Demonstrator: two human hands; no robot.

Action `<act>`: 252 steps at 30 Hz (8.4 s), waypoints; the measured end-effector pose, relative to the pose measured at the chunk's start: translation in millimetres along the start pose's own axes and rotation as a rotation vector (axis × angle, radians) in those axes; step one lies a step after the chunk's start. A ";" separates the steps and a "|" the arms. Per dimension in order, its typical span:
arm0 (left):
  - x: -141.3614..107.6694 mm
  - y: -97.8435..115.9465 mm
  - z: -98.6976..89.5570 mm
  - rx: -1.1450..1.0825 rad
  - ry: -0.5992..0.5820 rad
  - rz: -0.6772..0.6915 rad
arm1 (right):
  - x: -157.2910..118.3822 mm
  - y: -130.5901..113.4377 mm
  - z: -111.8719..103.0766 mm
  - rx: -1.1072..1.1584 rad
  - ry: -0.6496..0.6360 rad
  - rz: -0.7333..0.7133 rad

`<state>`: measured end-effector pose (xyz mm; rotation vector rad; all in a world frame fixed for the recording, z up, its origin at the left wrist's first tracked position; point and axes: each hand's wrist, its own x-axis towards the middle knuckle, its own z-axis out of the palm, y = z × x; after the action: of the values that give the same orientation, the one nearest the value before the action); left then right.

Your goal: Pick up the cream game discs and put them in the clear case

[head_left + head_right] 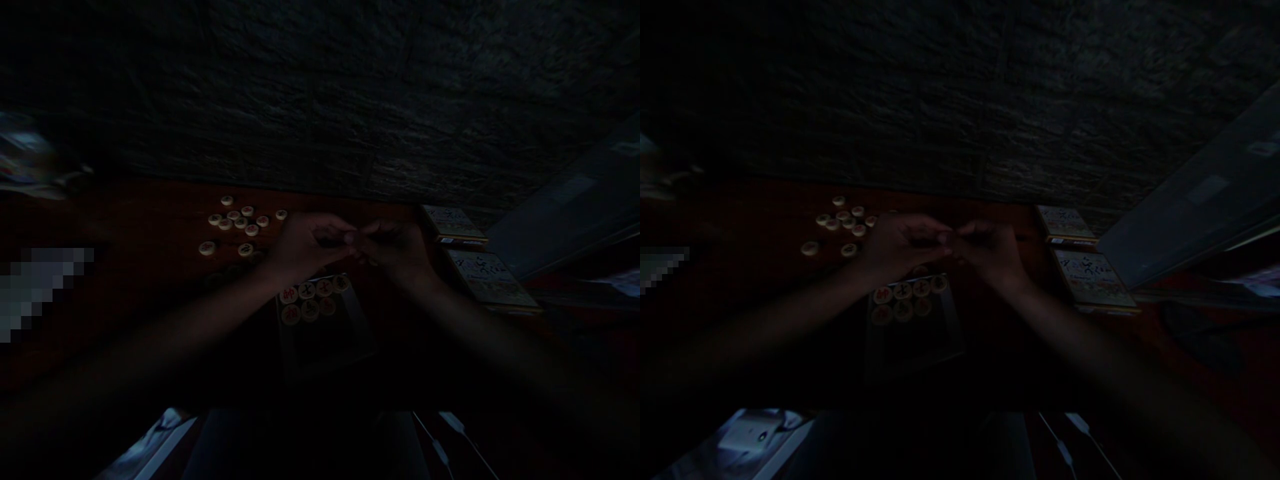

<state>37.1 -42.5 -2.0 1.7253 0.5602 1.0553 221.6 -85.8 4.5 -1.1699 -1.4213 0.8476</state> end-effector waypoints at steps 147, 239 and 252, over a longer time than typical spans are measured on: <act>2.9 -4.4 -9.2 -0.237 0.037 -0.110 | -0.3 -2.3 -1.1 0.137 0.000 0.006; 4.3 0.0 -11.2 -0.448 -0.117 -0.336 | 1.8 2.6 -1.3 0.020 -0.020 -0.106; 6.3 3.8 -10.2 -0.468 -0.015 -0.407 | -5.7 5.2 -8.9 -0.346 -0.043 -0.459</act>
<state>31.2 -34.1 5.2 1.1484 0.5713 0.8008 231.1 -90.7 -0.3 -1.0137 -1.8283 0.3144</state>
